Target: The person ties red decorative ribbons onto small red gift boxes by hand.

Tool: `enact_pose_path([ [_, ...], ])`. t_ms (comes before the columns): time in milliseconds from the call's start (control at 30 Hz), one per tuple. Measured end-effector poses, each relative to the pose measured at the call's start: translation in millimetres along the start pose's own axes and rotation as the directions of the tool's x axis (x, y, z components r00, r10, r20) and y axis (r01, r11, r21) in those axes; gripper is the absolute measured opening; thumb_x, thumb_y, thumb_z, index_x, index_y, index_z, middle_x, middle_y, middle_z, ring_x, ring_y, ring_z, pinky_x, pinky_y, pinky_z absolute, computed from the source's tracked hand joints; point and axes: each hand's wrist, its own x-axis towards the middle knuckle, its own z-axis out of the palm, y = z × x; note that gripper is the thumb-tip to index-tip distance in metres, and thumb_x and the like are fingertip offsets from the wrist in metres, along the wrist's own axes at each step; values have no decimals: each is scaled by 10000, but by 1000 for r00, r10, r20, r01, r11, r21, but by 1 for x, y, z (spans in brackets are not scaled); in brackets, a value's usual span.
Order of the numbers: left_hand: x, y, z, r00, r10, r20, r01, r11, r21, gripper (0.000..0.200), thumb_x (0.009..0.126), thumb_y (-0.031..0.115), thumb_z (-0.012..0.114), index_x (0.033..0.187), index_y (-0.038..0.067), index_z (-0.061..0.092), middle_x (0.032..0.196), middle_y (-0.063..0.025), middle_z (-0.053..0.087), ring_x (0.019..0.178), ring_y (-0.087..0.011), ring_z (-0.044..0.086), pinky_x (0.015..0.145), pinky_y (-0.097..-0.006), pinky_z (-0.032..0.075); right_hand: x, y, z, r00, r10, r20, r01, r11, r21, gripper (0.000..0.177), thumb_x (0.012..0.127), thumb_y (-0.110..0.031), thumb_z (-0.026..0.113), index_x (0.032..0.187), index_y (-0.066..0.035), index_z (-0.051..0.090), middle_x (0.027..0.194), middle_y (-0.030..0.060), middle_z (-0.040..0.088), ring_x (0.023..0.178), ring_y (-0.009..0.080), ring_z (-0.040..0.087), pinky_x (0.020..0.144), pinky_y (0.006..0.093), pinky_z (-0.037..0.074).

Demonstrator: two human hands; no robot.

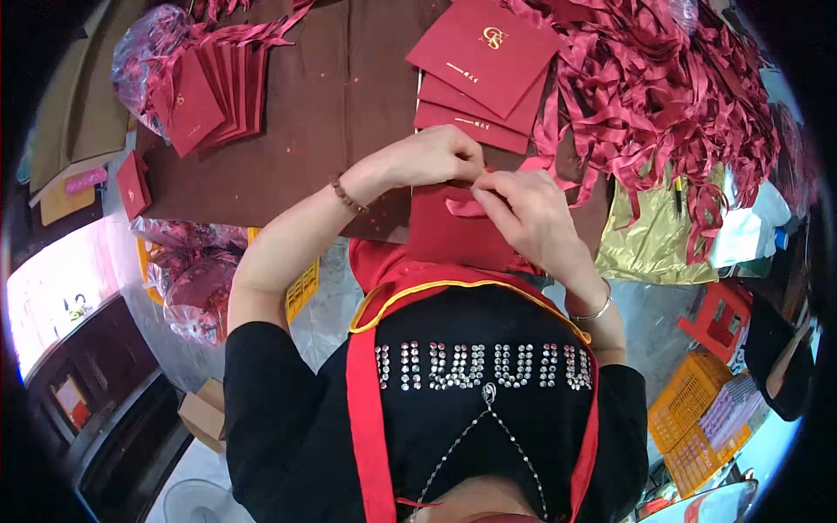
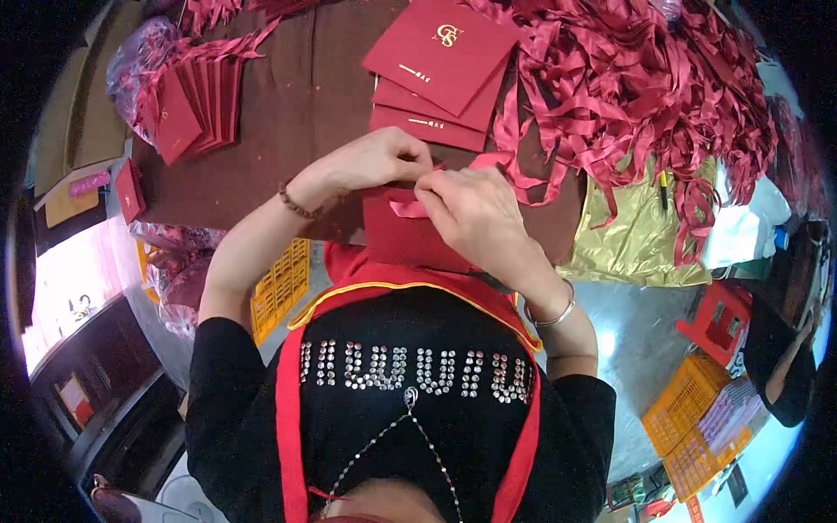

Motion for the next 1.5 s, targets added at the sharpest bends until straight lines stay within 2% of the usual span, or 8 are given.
enact_pose_path([
  [200, 9, -15, 3, 992, 8, -127, -56, 922, -382, 121, 828, 104, 624, 762, 3, 619, 735, -8, 609, 680, -56, 526, 609, -237, 427, 15, 10, -9, 930, 133, 343, -188, 973, 134, 180, 879, -163, 545, 992, -42, 615, 798, 179, 634, 741, 337, 622, 637, 399, 469],
  [567, 6, -16, -4, 780, 194, -595, -4, 952, 306, 205, 814, 168, 601, 750, -27, 585, 626, -3, 556, 611, -91, 498, 547, -290, 397, 26, 12, -16, 892, 109, 438, -130, 991, 18, 200, 884, -185, 535, 1002, -56, 632, 854, 161, 642, 799, 331, 624, 687, 395, 475],
  [933, -55, -29, 41, 943, -94, -319, -130, 778, -614, 406, 843, -8, 596, 1237, 4, 498, 1036, -51, 611, 936, -105, 561, 844, -242, 445, -9, 56, -48, 998, 32, -50, -33, 999, -20, 243, 899, -144, 557, 1109, -30, 604, 1048, 80, 635, 1023, 221, 578, 915, 315, 436],
  [1100, -66, 4, 13, 875, -19, -485, -337, 695, -635, 366, 833, -5, 593, 1190, -35, 518, 1053, -69, 620, 941, -136, 588, 842, -269, 468, -28, 33, -63, 765, 641, -67, -493, 649, 579, 252, 924, -116, 528, 1144, -10, 590, 982, 71, 634, 915, 119, 594, 811, 216, 456],
  [1200, -77, 49, 13, 761, 141, -634, -375, 892, -252, 370, 834, 52, 613, 1187, -21, 532, 1046, -84, 629, 931, -148, 596, 820, -290, 480, -23, 8, -31, 923, 384, -40, -225, 619, 752, 563, 831, -199, 654, 1320, -38, 427, 1231, 113, 525, 1040, 129, 536, 832, 260, 446],
  [1267, -66, 70, 22, 796, 481, -368, -357, 864, 356, 375, 798, 171, 657, 1128, 13, 579, 1050, -143, 615, 942, -275, 609, 813, -363, 474, -22, -3, 1, 972, 227, -55, 31, 108, 994, 985, 761, -233, 726, 1481, -122, 63, 1356, 111, 403, 1216, 196, 440, 1002, 346, 381],
  [1333, -38, 64, 50, 711, 681, -175, -584, 711, 391, 317, 806, 126, 635, 1104, 23, 601, 1098, -154, 610, 981, -317, 591, 847, -367, 459, -23, -28, -27, 899, 320, 301, -284, -99, 954, 1091, 728, -336, 759, 1480, -154, -9, 1395, 120, 365, 1251, 215, 404, 1045, 388, 330],
  [1500, -40, 35, 51, 584, 641, -498, -412, 763, 498, 202, 820, -33, 591, 1009, 7, 649, 1056, -144, 644, 963, -276, 623, 826, -344, 491, -38, 33, 21, 969, 199, 149, -67, -367, 928, 511, 988, -288, 357, 1443, -125, 192, 1422, 106, 356, 1276, 266, 409, 961, 517, 427],
])
